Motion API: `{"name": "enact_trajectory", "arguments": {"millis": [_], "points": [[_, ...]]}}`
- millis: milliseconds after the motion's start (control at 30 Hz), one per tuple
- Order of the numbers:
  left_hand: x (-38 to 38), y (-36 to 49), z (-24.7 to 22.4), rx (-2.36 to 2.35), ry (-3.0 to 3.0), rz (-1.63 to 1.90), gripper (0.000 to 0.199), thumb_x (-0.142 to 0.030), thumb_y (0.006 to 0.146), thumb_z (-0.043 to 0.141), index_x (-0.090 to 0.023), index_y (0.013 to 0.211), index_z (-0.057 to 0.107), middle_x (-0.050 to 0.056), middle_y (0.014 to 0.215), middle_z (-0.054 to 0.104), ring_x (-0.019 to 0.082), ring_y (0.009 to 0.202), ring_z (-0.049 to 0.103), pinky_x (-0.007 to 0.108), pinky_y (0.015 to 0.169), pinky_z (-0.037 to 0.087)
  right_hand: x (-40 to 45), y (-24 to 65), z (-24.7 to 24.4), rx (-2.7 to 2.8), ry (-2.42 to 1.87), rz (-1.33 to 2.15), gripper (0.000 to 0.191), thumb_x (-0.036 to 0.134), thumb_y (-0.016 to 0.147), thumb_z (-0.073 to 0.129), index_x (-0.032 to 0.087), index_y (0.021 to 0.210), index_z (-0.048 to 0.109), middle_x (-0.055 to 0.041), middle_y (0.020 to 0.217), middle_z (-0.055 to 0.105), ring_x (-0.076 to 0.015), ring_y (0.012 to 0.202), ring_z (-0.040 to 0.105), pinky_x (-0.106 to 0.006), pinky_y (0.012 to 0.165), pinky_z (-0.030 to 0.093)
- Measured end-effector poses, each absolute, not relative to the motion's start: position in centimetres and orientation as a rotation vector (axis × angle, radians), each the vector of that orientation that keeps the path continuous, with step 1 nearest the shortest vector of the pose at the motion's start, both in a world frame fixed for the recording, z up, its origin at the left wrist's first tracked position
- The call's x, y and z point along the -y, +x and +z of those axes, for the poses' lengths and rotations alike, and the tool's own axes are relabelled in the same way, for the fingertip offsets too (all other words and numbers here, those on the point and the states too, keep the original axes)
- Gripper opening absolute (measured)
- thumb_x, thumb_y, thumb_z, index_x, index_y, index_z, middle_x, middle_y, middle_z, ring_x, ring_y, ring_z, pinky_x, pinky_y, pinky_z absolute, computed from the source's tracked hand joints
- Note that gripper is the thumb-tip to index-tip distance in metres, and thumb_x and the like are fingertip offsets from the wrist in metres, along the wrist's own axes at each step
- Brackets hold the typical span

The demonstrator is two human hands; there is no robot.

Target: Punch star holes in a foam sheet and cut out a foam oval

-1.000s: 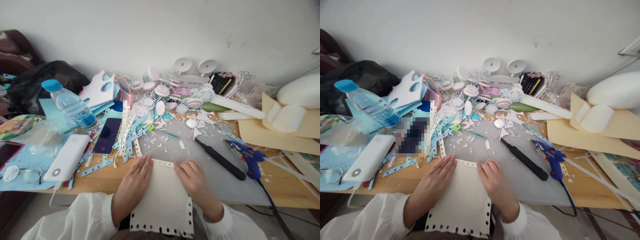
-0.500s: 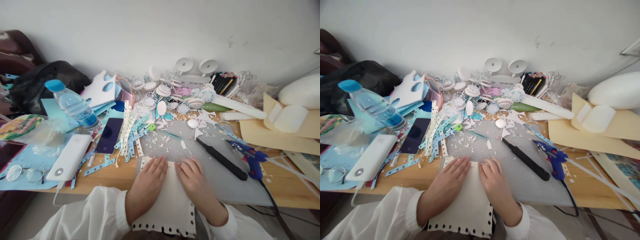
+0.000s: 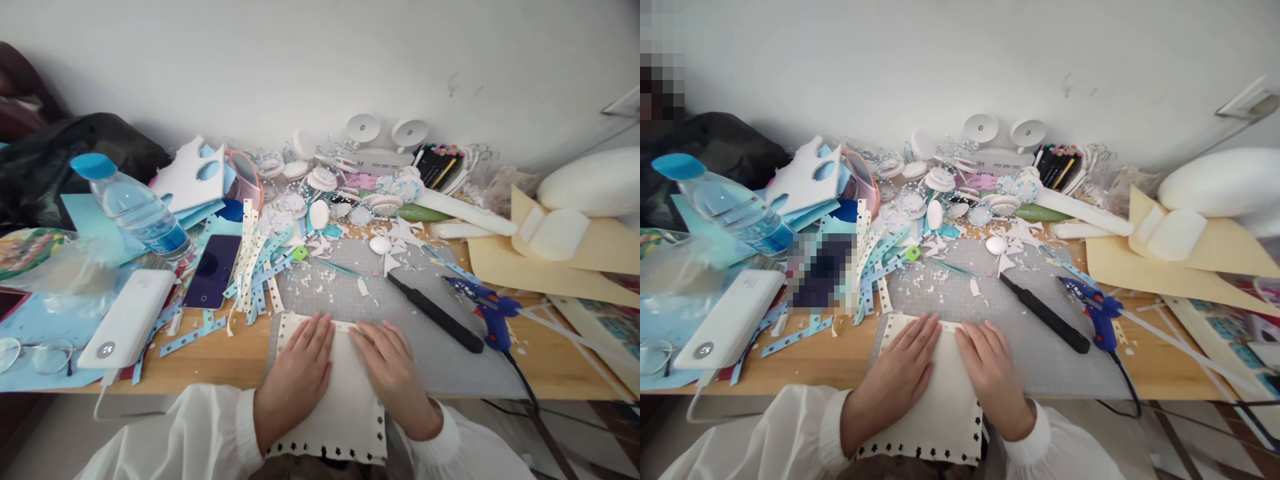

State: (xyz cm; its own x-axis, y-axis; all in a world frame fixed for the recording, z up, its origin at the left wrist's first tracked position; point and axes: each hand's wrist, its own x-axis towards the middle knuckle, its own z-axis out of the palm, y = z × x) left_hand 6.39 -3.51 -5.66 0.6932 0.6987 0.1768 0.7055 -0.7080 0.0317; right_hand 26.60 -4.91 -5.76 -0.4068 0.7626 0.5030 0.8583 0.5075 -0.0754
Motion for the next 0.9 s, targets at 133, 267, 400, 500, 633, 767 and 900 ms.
{"name": "enact_trajectory", "arguments": {"millis": [133,267,400,500,633,767,900], "points": [[3.6,6.5,-5.3,1.129,-2.846,-0.222,0.050,-0.026,0.096,0.038,-0.009,0.143,0.041,0.010,0.149,0.044,0.034,0.138,0.036,0.043,0.112,0.030,4.9,26.8,-5.8,2.279,-1.274,-0.193,0.035,0.013,0.100,0.032,0.013,0.111,0.065,-0.0105,0.104,0.071,-0.0199,0.098,0.063,-0.042,0.100,0.040],[3.5,6.7,-4.9,1.105,-2.820,-0.207,0.047,-0.023,0.095,0.040,-0.008,0.139,0.046,0.010,0.146,0.048,0.034,0.136,0.039,0.043,0.110,0.032,4.9,26.5,-5.6,2.272,-1.320,-0.169,0.032,0.008,0.095,0.038,0.014,0.109,0.066,-0.0088,0.099,0.072,-0.0188,0.091,0.065,-0.042,0.098,0.042],[3.3,6.8,-4.9,1.065,-2.822,-0.204,0.047,-0.023,0.094,0.041,-0.007,0.138,0.047,0.010,0.145,0.049,0.033,0.135,0.040,0.042,0.111,0.029,4.7,25.7,-5.5,2.320,-1.385,-0.157,0.031,0.016,0.092,0.047,0.010,0.117,0.064,-0.0145,0.111,0.069,-0.0256,0.101,0.063,-0.047,0.094,0.047],[3.2,6.4,-4.8,1.075,-2.839,-0.217,0.049,-0.027,0.096,0.038,-0.008,0.141,0.044,0.010,0.147,0.047,0.028,0.137,0.039,0.041,0.113,0.027,4.7,25.5,-5.7,2.412,-1.323,-0.095,0.041,0.020,0.093,0.045,0.006,0.130,0.055,-0.0186,0.132,0.059,-0.0289,0.123,0.053,-0.046,0.097,0.050],[3.4,5.1,-4.6,1.237,-2.756,-0.297,0.049,-0.040,0.098,0.037,-0.011,0.136,0.050,0.010,0.142,0.053,0.024,0.132,0.045,0.042,0.114,0.024,5.1,26.0,-6.3,2.488,-1.342,-0.013,0.049,0.021,0.095,0.043,0.008,0.142,0.043,-0.0161,0.145,0.047,-0.0257,0.134,0.045,-0.043,0.102,0.050],[4.0,3.7,-4.5,1.268,-2.702,-0.307,0.046,-0.042,0.097,0.040,-0.015,0.132,0.053,0.009,0.139,0.056,0.023,0.129,0.049,0.041,0.114,0.023,5.4,26.3,-6.7,2.496,-1.368,0.035,0.051,0.019,0.095,0.042,0.009,0.145,0.038,-0.0139,0.149,0.042,-0.0254,0.139,0.038,-0.044,0.106,0.048],[3.5,2.9,-4.4,1.275,-2.714,-0.307,0.047,-0.044,0.097,0.040,-0.018,0.134,0.051,0.009,0.141,0.054,0.023,0.131,0.047,0.043,0.116,0.019,5.6,26.1,-6.7,2.460,-1.395,0.034,0.052,0.020,0.095,0.043,0.010,0.146,0.037,-0.0135,0.149,0.042,-0.0270,0.141,0.034,-0.046,0.105,0.048]]}}
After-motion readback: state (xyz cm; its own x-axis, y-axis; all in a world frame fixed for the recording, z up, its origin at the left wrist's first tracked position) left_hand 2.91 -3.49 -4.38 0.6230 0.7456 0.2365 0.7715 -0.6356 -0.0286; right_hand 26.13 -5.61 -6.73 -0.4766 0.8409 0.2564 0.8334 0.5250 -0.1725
